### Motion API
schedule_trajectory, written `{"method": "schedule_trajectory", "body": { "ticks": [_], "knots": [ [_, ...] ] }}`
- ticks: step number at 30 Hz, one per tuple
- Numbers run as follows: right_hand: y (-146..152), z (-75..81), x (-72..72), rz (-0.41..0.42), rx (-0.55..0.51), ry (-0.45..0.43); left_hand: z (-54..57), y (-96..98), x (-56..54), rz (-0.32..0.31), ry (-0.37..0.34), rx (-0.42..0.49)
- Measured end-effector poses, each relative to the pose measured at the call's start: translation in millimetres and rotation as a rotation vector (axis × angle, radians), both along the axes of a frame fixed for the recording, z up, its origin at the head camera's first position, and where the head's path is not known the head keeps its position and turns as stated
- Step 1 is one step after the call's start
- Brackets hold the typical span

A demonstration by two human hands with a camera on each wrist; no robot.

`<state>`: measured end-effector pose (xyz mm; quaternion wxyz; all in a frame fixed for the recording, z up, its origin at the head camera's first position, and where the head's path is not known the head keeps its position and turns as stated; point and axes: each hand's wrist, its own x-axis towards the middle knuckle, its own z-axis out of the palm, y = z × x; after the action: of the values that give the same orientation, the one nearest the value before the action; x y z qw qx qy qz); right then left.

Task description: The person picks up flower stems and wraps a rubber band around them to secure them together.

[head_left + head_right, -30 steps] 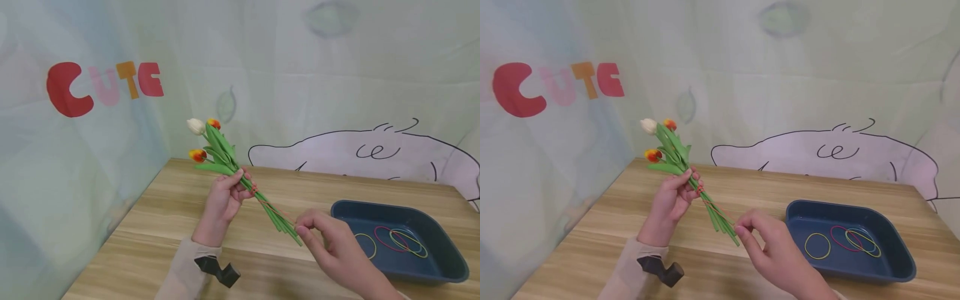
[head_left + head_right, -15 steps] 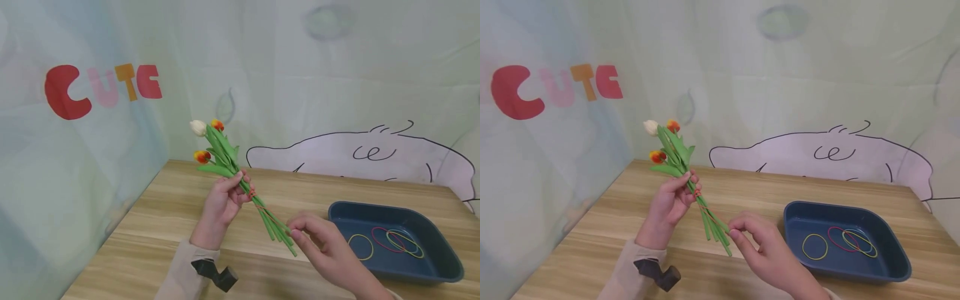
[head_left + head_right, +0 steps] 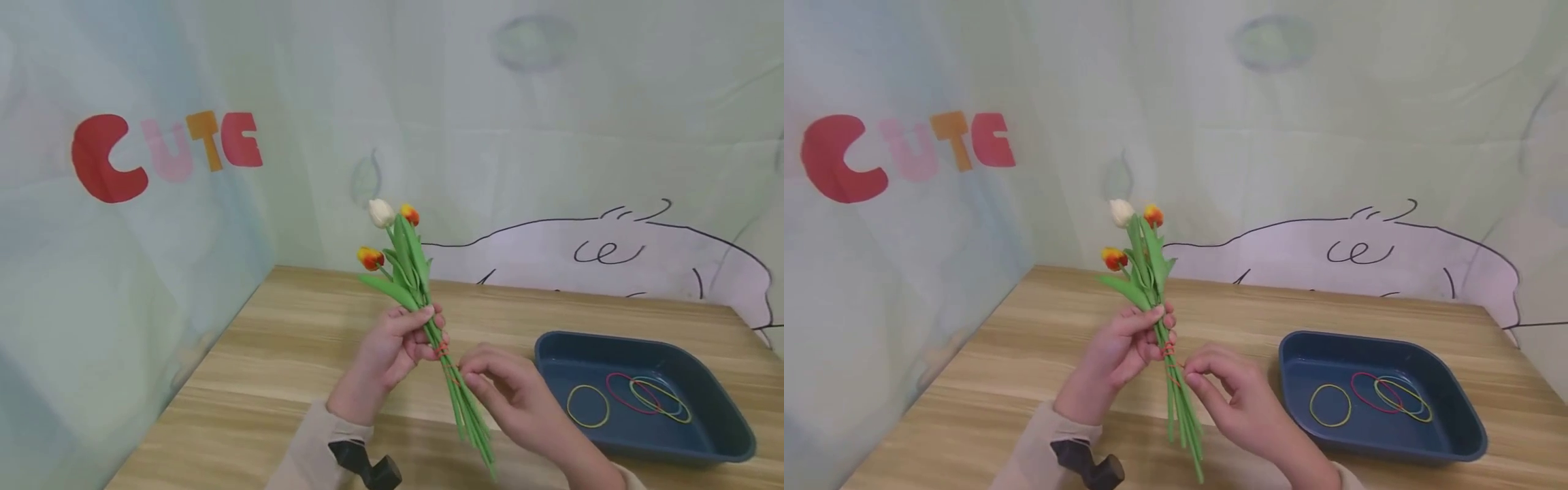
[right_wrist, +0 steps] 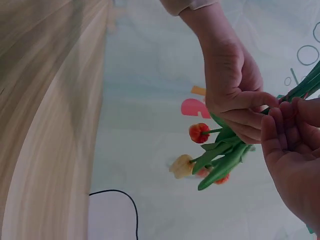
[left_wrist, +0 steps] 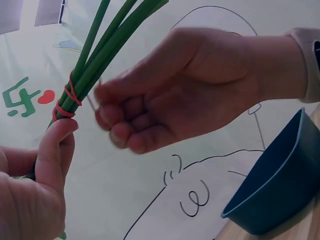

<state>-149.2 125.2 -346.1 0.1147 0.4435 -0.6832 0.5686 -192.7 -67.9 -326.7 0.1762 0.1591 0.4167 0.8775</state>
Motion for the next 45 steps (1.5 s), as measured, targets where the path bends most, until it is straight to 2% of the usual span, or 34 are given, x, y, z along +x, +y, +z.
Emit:
{"method": "schedule_trajectory", "body": {
  "ticks": [7,12,18,22,26,33,40,45],
  "knots": [
    [-1,-11.8,-5.2,0.004,-0.013,-0.004,-11.5,4.5,6.7,-0.09,-0.019,-0.039],
    [1,-17.6,-2.5,-0.002,-0.014,-0.011,-14.3,4.7,7.1,-0.098,-0.023,-0.092],
    [6,-21.1,3.4,-0.011,0.008,-0.061,-11.1,2.4,7.6,-0.092,0.012,-0.191],
    [8,-23.8,5.9,0.03,0.013,-0.066,-10.3,0.2,8.4,-0.108,0.008,-0.247],
    [9,-25.9,5.7,0.096,0.006,-0.032,-10.5,0.2,9.0,-0.131,0.004,-0.315],
    [11,-28.7,3.9,0.118,-0.01,0.02,-9.4,2.3,7.7,-0.102,-0.004,-0.415],
    [11,-29.3,3.4,0.101,0.001,0.07,-9.3,2.5,6.0,-0.086,0.003,-0.46],
    [12,-28.7,3.5,0.085,0.012,0.074,-11.7,4.2,4.3,-0.07,-0.007,-0.478]
  ]
}}
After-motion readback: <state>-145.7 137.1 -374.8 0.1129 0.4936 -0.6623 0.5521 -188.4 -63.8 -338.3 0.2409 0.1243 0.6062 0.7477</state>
